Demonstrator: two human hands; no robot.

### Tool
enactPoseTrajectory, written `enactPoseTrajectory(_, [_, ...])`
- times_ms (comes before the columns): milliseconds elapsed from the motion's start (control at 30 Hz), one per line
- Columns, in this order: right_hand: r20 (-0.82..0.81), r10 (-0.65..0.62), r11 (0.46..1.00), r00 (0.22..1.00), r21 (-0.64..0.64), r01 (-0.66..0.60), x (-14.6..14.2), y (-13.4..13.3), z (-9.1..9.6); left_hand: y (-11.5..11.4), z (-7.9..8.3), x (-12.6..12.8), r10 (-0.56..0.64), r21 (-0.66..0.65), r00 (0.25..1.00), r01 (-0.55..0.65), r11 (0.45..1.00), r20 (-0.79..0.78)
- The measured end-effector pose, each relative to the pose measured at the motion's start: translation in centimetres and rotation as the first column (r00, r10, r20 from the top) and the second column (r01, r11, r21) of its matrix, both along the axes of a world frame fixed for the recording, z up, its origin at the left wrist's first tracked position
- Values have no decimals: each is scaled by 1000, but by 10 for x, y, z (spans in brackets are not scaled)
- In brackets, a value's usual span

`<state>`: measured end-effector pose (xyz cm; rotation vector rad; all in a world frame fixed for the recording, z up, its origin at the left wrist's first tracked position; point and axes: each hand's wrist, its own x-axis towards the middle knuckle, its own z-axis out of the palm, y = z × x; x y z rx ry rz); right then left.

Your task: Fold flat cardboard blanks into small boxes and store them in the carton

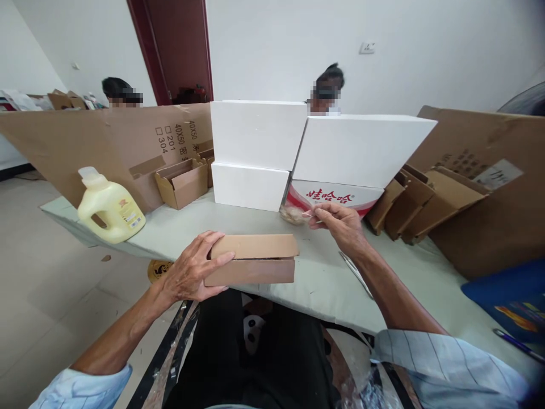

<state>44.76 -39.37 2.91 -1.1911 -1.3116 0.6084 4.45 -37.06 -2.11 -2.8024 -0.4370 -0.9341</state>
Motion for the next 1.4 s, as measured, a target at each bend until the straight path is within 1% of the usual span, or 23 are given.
enactPoseTrajectory(133, [-22, -30, 999, 999, -41, 29, 15, 11, -23, 3, -2, -2, 30, -41, 1000, -30, 999, 6])
enactPoseTrajectory(300, [-60, -76, 993, 995, -96, 70, 34, 26, -54, 15, -4, -11, 58, -128, 998, -54, 990, 27])
enactPoseTrajectory(500, [-45, -166, 980, 985, -116, 160, 56, 48, -90, 34, -4, -27, 168, -227, 984, -150, 962, 61])
enactPoseTrajectory(633, [19, -219, 968, 976, -121, 219, 66, 61, -108, 44, -5, -31, 215, -262, 974, -191, 946, 67])
enactPoseTrajectory(733, [162, -268, 957, 950, -73, 282, 73, 70, -113, 46, -4, -29, 218, -282, 975, -197, 939, 45])
enactPoseTrajectory(800, [315, -330, 940, 890, 25, 340, 78, 79, -112, 45, -3, -24, 190, -297, 982, -175, 939, 23])
enactPoseTrajectory(833, [401, -372, 926, 837, 94, 366, 80, 85, -111, 43, -2, -20, 169, -304, 986, -156, 940, 14])
enactPoseTrajectory(867, [485, -415, 908, 770, 166, 385, 82, 92, -110, 41, -2, -16, 147, -312, 989, -136, 940, 10])
enactPoseTrajectory(933, [634, -479, 874, 607, 284, 393, 86, 107, -110, 38, -1, -6, 105, -332, 994, -98, 938, 4])
enactPoseTrajectory(1000, [757, -477, 869, 446, 330, 369, 88, 122, -114, 35, -2, 2, 76, -357, 997, -74, 931, -9])
enactPoseTrajectory(1033, [803, -454, 877, 387, 326, 352, 89, 129, -117, 34, -3, 5, 65, -368, 998, -66, 928, -15])
enactPoseTrajectory(1067, [837, -424, 889, 346, 313, 333, 89, 134, -121, 33, -4, 7, 59, -375, 998, -62, 925, -19])
enactPoseTrajectory(1133, [876, -366, 915, 315, 277, 293, 89, 140, -130, 33, -6, 9, 58, -382, 998, -62, 922, -20])
enactPoseTrajectory(1200, [888, -329, 932, 322, 250, 263, 89, 142, -139, 33, -7, 10, 60, -385, 998, -60, 921, -14])
enactPoseTrajectory(1267, [899, -306, 942, 314, 237, 239, 89, 142, -145, 32, -7, 10, 57, -387, 998, -54, 921, -2])
enactPoseTrajectory(1400, [928, -277, 953, 249, 232, 194, 89, 143, -152, 32, -7, 11, 48, -385, 999, -39, 922, 15])
